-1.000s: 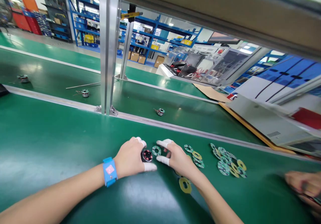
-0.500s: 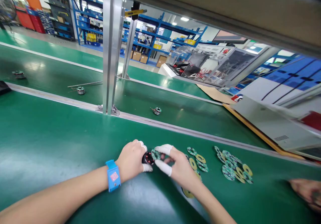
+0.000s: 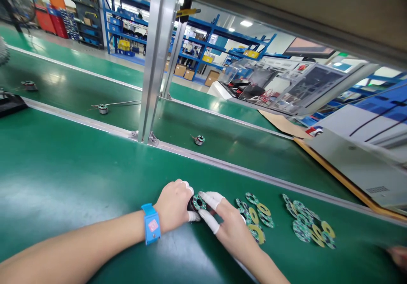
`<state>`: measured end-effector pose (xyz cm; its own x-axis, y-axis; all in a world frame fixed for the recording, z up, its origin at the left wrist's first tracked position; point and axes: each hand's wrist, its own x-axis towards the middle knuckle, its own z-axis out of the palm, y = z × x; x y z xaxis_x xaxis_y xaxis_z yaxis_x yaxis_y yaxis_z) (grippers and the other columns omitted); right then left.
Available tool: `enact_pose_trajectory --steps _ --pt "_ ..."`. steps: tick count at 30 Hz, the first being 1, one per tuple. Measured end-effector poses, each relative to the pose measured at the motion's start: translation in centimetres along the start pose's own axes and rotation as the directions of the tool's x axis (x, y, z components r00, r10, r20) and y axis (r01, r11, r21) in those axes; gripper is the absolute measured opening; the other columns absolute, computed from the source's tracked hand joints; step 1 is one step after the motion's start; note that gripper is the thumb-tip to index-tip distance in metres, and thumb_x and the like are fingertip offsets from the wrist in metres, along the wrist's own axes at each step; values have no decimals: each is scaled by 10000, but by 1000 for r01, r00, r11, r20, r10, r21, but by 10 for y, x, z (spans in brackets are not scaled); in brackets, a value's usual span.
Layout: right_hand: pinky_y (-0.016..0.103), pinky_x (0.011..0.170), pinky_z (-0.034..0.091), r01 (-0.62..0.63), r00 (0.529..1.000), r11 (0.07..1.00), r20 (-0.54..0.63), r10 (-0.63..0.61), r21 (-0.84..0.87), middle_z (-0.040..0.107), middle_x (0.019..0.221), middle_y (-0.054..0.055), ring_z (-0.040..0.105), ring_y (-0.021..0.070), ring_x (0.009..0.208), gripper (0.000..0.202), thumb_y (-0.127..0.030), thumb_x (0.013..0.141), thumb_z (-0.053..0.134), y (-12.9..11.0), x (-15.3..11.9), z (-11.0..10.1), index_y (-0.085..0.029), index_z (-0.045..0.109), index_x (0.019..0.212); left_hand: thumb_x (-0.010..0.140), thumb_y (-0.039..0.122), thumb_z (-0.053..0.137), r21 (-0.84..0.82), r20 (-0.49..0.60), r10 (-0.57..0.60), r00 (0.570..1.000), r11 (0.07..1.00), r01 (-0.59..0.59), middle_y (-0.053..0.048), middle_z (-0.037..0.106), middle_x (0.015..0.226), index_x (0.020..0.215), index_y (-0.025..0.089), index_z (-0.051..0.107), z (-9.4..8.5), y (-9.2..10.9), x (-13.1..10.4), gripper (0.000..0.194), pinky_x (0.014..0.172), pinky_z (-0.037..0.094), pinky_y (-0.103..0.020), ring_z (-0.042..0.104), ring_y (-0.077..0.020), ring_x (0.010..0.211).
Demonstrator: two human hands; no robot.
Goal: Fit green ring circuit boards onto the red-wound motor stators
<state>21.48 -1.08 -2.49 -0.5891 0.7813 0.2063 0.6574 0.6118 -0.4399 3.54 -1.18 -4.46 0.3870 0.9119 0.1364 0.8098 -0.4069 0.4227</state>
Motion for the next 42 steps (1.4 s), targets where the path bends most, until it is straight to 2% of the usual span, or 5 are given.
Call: enact_pose_trajectory --steps 5,16,29,35,42 --pt "367 793 542 46 999 997 -27 -48 -57 640 1042 131 617 235 928 316 -289 876 484 5 -2 4 -191 580 1161 646 482 725 -5 5 -2 1000 1000 2 -59 591 844 799 157 585 0 -1 0 385 679 434 -333 536 -235 807" --pt "380 785 553 79 994 989 -63 -87 -122 644 1050 149 626 245 947 341 -338 902 448 14 -9 8 -172 580 1169 642 467 734 -25 16 0 1000 1000 1 -61 596 834 793 153 587 -1 1 0 378 680 434 -328 539 -234 801" --pt "358 739 544 18 998 1000 -53 -19 -21 640 1032 117 628 221 841 312 -287 846 506 5 -3 6 -197 580 1135 652 449 728 -27 15 -1 1000 1000 1 -46 590 838 772 170 575 3 -1 0 341 678 424 -323 548 -230 814" --pt "288 602 473 -24 998 1000 62 24 1 614 727 41 565 180 656 155 -267 787 549 -9 12 -9 -199 657 874 626 475 741 -21 10 -4 1000 1000 5 -39 594 829 760 174 578 2 -1 0 368 661 417 -323 557 -232 813" --pt "286 628 474 -54 993 996 109 47 66 622 780 47 563 177 683 175 -230 770 548 -9 16 -12 -196 649 909 629 486 732 -10 24 -20 1000 1000 20 -43 600 835 764 175 579 0 1 1 372 668 420 -321 562 -233 816"
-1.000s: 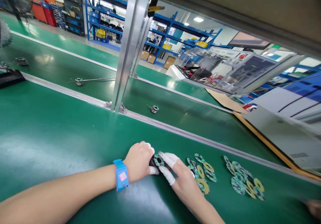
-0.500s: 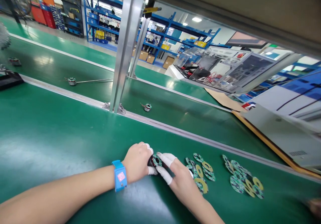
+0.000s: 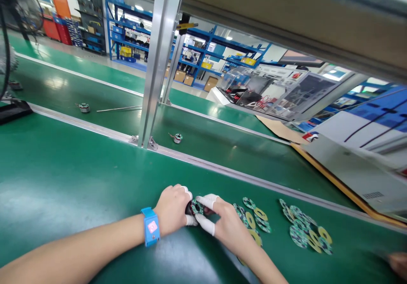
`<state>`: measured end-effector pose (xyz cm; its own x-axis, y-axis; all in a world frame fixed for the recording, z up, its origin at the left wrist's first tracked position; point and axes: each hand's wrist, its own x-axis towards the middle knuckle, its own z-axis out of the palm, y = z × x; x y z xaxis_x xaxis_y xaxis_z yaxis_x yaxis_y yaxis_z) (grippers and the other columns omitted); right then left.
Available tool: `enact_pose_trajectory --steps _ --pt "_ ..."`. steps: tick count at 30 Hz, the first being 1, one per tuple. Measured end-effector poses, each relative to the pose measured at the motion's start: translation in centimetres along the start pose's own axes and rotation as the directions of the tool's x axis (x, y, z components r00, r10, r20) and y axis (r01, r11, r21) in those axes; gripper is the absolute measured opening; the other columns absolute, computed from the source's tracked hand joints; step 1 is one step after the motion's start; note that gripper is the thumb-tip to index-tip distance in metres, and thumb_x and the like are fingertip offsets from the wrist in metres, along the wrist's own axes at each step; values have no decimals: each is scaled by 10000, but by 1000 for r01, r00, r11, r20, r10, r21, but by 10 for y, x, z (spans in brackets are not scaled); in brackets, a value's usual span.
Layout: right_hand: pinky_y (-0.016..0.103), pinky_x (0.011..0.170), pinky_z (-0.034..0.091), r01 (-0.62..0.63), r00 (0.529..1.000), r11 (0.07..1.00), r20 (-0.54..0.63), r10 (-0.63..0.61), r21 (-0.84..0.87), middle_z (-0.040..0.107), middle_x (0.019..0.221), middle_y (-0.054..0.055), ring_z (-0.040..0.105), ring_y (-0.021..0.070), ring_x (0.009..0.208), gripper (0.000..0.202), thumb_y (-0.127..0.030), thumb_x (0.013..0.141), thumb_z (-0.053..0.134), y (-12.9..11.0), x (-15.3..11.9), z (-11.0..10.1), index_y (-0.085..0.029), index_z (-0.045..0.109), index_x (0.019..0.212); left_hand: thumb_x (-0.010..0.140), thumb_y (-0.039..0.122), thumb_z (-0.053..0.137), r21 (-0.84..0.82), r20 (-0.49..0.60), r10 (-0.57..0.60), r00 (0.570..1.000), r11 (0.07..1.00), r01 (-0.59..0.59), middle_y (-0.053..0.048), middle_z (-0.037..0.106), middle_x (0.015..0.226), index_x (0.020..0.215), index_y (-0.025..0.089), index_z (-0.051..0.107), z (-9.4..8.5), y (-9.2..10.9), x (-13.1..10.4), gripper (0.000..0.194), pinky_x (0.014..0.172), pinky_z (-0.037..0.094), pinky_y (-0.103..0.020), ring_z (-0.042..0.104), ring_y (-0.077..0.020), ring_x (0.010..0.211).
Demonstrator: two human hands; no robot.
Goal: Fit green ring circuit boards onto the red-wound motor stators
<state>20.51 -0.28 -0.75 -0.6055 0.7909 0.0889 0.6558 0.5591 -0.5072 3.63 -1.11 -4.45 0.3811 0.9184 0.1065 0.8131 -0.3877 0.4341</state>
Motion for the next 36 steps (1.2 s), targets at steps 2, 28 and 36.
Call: enact_pose_trajectory --steps 2,28,36 --pt "279 653 489 14 1000 998 -21 -13 57 630 869 58 571 173 718 243 -185 756 537 -2 0 0 -200 630 981 640 469 727 3 7 0 1000 1000 0 -46 602 841 774 174 578 1 0 0 356 671 419 -320 560 -233 821" --pt "265 649 492 -252 968 917 96 234 308 552 857 37 547 171 767 347 -125 654 655 -1 -2 -9 -196 644 994 678 407 686 -96 68 -35 997 995 41 -41 592 823 772 172 586 -6 5 2 272 674 387 -303 523 -208 777" --pt "332 789 519 -282 959 826 173 225 489 553 1091 84 561 213 960 485 -227 680 646 11 -9 -3 -193 549 1155 702 441 675 -120 57 -24 998 992 31 -44 590 840 801 164 593 -2 3 0 305 698 392 -313 514 -214 802"
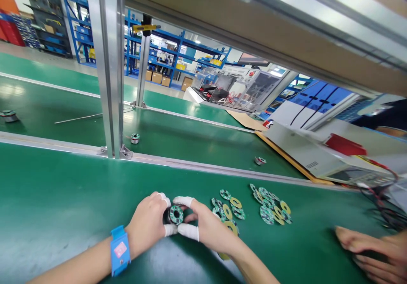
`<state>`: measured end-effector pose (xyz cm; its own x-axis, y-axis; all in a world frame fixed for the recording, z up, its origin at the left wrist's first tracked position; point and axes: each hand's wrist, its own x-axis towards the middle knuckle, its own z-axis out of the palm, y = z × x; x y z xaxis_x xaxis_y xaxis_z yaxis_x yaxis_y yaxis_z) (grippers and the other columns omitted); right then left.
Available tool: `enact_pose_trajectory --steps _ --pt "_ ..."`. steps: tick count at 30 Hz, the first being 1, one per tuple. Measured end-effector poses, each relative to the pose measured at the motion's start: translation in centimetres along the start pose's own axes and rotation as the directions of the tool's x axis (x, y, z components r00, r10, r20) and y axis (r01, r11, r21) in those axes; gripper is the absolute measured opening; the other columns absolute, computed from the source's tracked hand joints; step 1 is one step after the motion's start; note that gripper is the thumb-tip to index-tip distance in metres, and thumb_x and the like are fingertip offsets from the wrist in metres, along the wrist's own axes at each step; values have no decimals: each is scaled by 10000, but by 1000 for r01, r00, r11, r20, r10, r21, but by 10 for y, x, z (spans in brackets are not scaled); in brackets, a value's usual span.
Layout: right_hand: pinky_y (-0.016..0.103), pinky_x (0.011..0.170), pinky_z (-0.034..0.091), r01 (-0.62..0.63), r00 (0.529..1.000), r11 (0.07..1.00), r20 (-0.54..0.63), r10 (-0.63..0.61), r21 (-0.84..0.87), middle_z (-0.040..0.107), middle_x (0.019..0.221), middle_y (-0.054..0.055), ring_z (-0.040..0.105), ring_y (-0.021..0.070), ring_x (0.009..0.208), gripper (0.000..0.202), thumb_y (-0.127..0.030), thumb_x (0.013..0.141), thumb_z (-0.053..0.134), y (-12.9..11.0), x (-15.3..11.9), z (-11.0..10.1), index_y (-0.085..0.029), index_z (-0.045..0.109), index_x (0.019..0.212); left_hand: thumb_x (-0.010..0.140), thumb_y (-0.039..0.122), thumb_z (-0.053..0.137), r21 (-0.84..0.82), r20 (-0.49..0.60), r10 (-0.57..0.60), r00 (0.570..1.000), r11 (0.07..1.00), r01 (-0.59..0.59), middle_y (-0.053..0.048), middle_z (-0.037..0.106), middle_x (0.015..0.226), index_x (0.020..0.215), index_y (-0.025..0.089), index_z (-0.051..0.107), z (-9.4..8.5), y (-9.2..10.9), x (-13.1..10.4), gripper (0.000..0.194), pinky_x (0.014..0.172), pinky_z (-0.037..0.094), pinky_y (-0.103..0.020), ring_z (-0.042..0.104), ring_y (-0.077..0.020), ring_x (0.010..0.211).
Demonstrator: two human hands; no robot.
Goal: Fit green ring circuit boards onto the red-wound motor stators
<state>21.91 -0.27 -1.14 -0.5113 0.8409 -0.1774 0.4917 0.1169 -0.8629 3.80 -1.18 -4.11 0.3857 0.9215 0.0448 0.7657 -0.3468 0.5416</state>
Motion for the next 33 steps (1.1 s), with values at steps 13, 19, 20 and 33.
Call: enact_pose_trajectory --steps 13,19,20,33 --pt "228 538 513 -27 986 982 -165 -4 -187 633 903 64 615 193 789 308 -150 674 576 -16 1 15 -184 669 966 673 349 717 28 6 -25 1000 999 25 -32 588 814 776 159 584 1 0 0 254 669 385 -302 519 -205 778" --pt "249 583 526 -47 979 979 -204 5 -198 618 962 83 605 194 817 327 -154 691 584 -12 1 19 -174 644 1012 703 335 680 27 14 -21 1000 999 21 -37 582 808 768 161 577 0 2 1 212 673 384 -302 517 -204 772" --pt "253 589 527 -49 979 978 -205 7 -201 618 954 82 603 193 810 328 -147 686 589 -12 1 19 -173 646 1008 708 345 674 27 16 -22 1000 999 21 -38 582 806 762 162 576 0 2 1 215 670 383 -302 517 -203 768" --pt "284 647 512 -77 963 952 -270 -6 -297 652 909 72 617 197 774 298 -136 694 558 -16 -2 25 -168 661 972 677 255 649 -8 33 -27 999 1000 28 -29 588 804 734 176 564 0 2 3 129 675 383 -294 513 -193 771"
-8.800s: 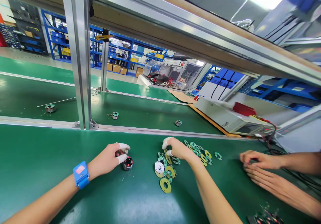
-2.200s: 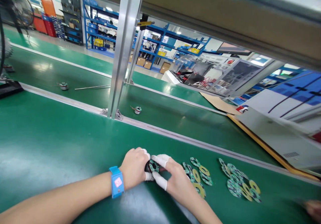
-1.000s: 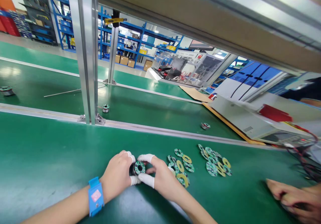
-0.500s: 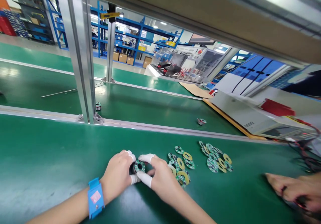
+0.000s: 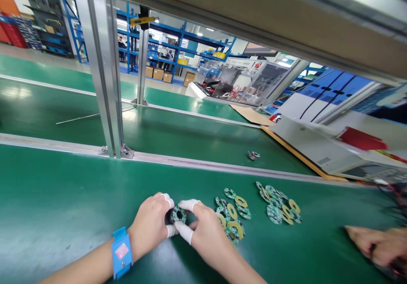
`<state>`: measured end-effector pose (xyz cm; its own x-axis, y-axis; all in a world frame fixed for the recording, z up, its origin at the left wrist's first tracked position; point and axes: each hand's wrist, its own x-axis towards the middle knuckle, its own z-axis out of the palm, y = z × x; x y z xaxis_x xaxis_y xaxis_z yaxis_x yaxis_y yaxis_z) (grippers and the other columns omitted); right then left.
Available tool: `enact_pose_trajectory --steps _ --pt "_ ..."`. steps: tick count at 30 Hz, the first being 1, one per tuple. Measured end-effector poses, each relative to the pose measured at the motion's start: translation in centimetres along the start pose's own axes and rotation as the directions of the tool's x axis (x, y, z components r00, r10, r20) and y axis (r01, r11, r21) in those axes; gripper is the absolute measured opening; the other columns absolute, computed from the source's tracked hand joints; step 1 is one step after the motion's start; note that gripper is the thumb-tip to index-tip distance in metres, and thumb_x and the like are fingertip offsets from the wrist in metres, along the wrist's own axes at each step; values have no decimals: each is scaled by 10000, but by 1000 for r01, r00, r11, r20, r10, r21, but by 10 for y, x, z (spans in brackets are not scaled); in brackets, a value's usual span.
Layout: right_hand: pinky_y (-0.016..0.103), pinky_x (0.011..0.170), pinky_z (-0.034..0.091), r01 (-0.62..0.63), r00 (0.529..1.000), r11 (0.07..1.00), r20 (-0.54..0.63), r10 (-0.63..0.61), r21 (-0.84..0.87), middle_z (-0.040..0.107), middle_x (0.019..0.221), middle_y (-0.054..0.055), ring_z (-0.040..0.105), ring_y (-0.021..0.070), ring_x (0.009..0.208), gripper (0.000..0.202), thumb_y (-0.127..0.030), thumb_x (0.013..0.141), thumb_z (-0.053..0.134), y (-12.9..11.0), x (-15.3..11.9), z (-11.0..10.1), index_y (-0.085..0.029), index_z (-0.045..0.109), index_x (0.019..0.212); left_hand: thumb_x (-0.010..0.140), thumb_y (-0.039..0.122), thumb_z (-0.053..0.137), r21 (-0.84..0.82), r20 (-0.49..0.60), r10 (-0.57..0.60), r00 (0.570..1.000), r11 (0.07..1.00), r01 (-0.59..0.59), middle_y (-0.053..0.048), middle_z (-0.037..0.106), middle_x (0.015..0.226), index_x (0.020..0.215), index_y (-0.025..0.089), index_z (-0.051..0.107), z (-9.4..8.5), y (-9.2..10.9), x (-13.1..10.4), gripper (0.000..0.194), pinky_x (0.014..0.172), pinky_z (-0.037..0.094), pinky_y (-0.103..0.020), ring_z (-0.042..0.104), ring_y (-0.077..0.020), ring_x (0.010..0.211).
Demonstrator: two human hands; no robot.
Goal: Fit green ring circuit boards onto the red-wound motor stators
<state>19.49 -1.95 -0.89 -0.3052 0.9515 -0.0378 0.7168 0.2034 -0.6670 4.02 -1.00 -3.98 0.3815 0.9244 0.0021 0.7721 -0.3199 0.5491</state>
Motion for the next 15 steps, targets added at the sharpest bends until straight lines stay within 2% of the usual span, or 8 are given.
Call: enact_pose_trajectory --steps 7,10,15 --pt "271 579 512 -14 1000 1000 11 13 24 669 855 70 621 190 682 217 -195 684 560 6 1 2 -190 691 857 688 280 643 -15 -4 9 1000 1000 -9 -24 586 789 718 181 561 6 -1 0 132 686 389 -293 512 -190 767" --pt "277 576 528 -39 999 996 25 37 81 659 889 85 622 203 713 255 -187 650 583 8 3 2 -184 687 882 691 247 633 -20 -1 -6 1000 1000 6 -29 588 798 728 175 566 8 0 1 105 692 398 -296 512 -191 773" --pt "275 597 550 -74 995 972 80 58 222 621 959 92 620 203 783 312 -167 647 587 10 6 -1 -168 655 952 702 295 637 -36 18 -1 1000 999 2 -46 587 846 790 165 590 -4 2 -3 163 740 428 -323 511 -212 823"
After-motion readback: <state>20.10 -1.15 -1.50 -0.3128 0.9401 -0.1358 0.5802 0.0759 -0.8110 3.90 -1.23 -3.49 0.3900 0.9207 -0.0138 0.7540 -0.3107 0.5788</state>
